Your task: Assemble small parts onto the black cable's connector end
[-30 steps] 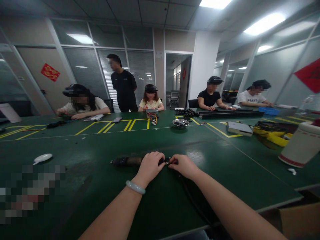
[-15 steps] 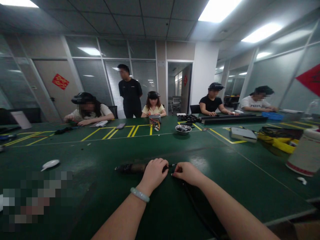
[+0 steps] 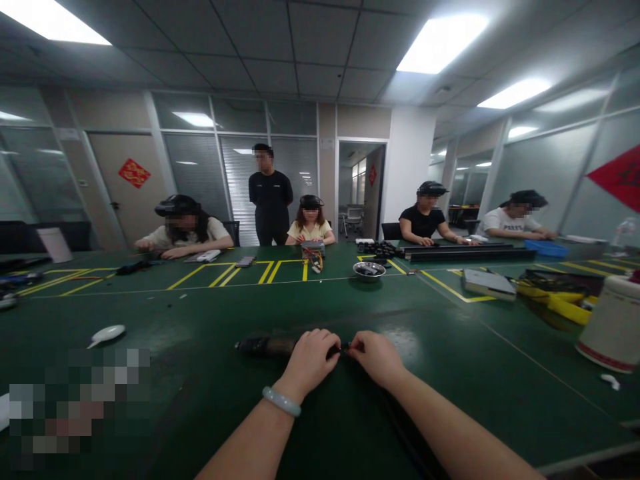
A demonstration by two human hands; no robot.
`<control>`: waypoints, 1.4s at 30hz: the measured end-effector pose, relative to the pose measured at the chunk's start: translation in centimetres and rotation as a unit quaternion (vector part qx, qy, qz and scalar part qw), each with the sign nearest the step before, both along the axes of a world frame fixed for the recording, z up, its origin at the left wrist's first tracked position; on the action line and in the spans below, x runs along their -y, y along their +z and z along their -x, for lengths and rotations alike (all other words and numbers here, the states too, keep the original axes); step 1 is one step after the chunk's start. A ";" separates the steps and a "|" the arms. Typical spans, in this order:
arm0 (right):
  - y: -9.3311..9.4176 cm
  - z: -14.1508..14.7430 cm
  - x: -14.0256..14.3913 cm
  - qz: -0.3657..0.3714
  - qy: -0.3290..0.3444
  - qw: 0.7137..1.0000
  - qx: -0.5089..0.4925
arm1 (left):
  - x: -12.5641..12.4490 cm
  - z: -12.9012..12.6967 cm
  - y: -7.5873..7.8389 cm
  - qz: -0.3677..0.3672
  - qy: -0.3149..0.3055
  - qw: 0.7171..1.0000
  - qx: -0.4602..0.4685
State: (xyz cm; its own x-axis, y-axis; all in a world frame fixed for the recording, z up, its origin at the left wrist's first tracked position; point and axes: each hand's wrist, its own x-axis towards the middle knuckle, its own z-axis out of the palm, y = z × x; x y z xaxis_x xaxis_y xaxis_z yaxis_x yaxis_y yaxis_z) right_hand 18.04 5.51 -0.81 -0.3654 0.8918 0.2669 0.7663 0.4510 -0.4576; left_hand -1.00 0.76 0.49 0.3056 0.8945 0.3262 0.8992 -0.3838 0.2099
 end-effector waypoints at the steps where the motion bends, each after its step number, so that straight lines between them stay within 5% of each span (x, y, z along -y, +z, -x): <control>1: 0.0 0.1 0.0 -0.006 0.000 1.000 0.003 | 0.1 0.0 0.0 0.002 0.000 1.000 0.002; 13: 1.3 1.1 -0.7 0.028 -0.018 0.998 0.055 | 0.2 -0.2 -0.1 0.001 0.026 1.000 0.017; 33: -0.2 -0.2 -0.4 0.123 0.055 0.989 -0.054 | 0.5 0.1 0.2 0.020 0.025 0.999 0.011; 37: 0.2 -0.6 -0.1 0.110 0.083 0.990 -0.039 | 0.6 0.5 0.2 0.033 0.011 0.999 0.015; 42: -0.1 0.1 0.3 0.070 0.039 0.996 -0.046 | 0.4 0.4 0.0 0.018 0.012 0.999 0.025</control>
